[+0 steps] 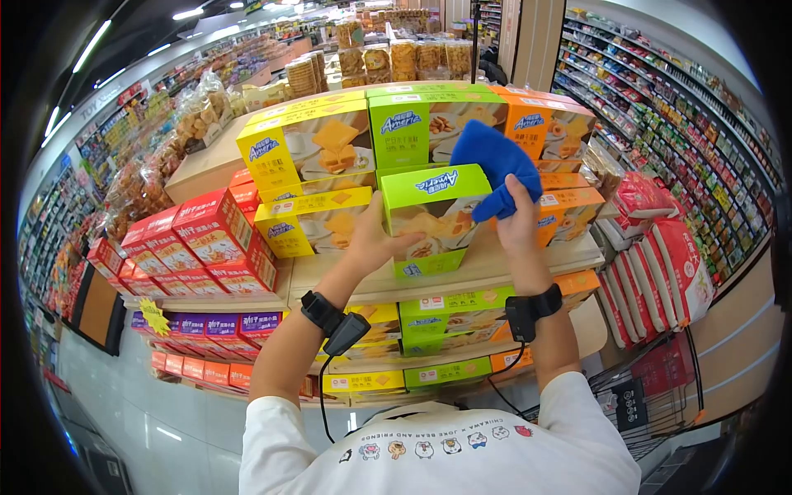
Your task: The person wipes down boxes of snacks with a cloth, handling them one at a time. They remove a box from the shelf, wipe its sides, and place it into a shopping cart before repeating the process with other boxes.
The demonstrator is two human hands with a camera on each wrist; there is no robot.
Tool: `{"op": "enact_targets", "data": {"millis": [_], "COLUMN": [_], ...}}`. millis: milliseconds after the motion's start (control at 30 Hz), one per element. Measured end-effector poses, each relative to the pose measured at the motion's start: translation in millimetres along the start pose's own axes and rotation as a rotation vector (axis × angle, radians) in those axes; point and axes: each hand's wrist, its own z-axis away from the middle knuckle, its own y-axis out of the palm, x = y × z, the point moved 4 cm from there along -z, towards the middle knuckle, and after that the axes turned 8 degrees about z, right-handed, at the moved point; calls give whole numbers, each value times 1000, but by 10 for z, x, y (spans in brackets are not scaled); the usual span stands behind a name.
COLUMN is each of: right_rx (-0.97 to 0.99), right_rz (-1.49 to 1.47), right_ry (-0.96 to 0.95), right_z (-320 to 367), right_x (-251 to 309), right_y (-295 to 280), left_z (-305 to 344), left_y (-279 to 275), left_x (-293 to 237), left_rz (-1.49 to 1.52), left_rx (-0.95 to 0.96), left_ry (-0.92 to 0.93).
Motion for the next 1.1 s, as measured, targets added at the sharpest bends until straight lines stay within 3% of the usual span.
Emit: {"op": "enact_targets", "data": {"millis": [67,100,200,333,633,700,900,967,1100], "right_rx": [-76,-12,180,204,381,397,356,345,273], "right_rz": [501,722,1637,1726,1426,1379,1289,1297,1329], "right_ry": [-286,-324,-694,-709,-712,-730,-696,-692,-662], "right_z": [19,70,232,337,412,448,384,368,293], "right_x": [337,505,650,592,386,340,367,411,457], "right_y": [126,273,609,829,1271,1364,1243,1186,947], "left_z": [-10,-6,-4,11,26,-13,24,32,45], "left_y": [10,12,21,34,37,42,54,22,27], "left_x": [12,-5,-4,5,49,27,270,-38,-85], "left_rz": [-16,-33,-5,20,158,85,115,83,99], "left_rx": [-6,-10,-9,1,-10,-11,17,60,19], "left_ry": [0,0,-4,-16,-22,214,6,-108,-77]}}
